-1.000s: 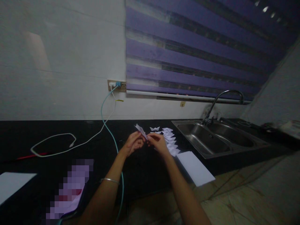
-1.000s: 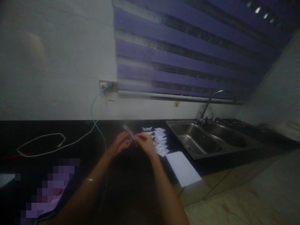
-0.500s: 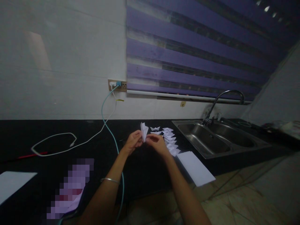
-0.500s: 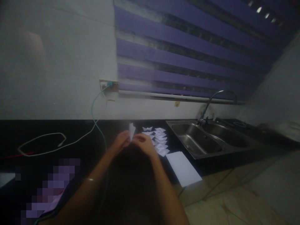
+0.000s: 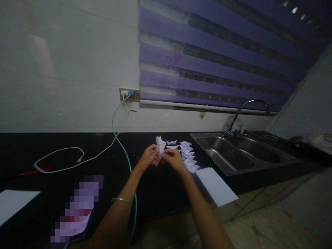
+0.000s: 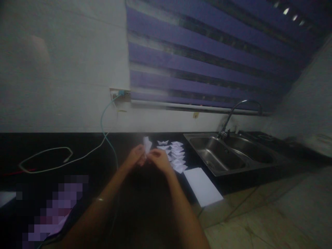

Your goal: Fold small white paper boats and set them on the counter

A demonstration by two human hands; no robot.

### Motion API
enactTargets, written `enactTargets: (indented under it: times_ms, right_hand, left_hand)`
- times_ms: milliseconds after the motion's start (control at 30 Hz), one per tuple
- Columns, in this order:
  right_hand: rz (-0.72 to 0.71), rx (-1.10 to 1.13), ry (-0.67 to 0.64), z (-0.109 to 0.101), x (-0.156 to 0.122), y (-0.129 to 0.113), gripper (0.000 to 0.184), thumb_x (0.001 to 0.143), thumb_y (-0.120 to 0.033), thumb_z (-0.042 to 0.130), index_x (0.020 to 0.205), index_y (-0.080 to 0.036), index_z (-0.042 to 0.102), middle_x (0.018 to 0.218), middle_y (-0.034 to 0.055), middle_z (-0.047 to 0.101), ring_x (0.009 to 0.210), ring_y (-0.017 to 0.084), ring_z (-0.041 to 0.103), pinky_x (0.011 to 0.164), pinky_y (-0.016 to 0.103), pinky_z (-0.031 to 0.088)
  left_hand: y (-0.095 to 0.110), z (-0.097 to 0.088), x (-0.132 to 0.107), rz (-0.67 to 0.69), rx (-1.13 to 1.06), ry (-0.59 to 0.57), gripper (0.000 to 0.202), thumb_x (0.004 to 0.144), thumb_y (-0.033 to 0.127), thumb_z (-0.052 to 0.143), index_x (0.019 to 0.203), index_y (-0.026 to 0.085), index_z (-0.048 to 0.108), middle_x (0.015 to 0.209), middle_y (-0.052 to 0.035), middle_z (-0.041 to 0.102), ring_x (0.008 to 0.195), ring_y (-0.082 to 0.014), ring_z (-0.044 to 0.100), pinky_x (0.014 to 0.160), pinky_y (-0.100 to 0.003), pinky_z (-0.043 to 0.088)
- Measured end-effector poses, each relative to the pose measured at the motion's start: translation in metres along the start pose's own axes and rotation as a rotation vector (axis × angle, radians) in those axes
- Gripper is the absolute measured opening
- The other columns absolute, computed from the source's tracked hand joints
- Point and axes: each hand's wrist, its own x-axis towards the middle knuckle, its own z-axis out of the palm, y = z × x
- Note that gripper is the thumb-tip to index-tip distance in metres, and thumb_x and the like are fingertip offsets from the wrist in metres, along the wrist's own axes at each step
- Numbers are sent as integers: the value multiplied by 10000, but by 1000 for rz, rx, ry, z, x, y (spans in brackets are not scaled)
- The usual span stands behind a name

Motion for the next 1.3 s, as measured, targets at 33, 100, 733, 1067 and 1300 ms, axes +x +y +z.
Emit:
enactTargets:
  times_ms: [33,100,733,1067,1300]
  right_hand:
    - [-3,-7,5,-1,0,1,182,762,-335,648,758,-155,670,627,9,628,556,129,574,552,243,448]
    - [-9,-23,19,-2,0,3,170,769,-320,634,756,-154,669,633,10,632,558,127,574,554,240,445]
    - [15,-267,60,-3,0,15,212,803,-328,562,681,-156,589,576,-12,548,536,119,478,486,221,343]
    - [45,-37,63,1,6,22,246,794,-341,586,640,-149,577,540,-7,562,503,120,531,483,216,388]
    - [137,201,-32,5,4,13,478,847,-580,477,693,-142,590,597,14,589,508,113,561,510,229,459]
  left_hand:
    - [0,0,0,-9,2,-3,431,738,581,633,806,198,447,519,57,569,327,-79,505,314,-143,335]
    - [1,-1,-1,-20,12,-12,429,751,585,616,827,199,444,548,39,596,356,-91,540,324,-137,322]
    - [-7,8,-5,-23,213,-198,487,817,637,472,852,153,520,497,21,570,323,-80,482,331,-166,309]
    - [-13,9,-2,85,308,-149,413,882,562,426,860,159,513,511,38,547,304,-62,424,305,-154,306]
    - [-12,7,-3,57,318,-95,428,854,568,474,869,151,569,481,45,510,285,-51,359,292,-154,252]
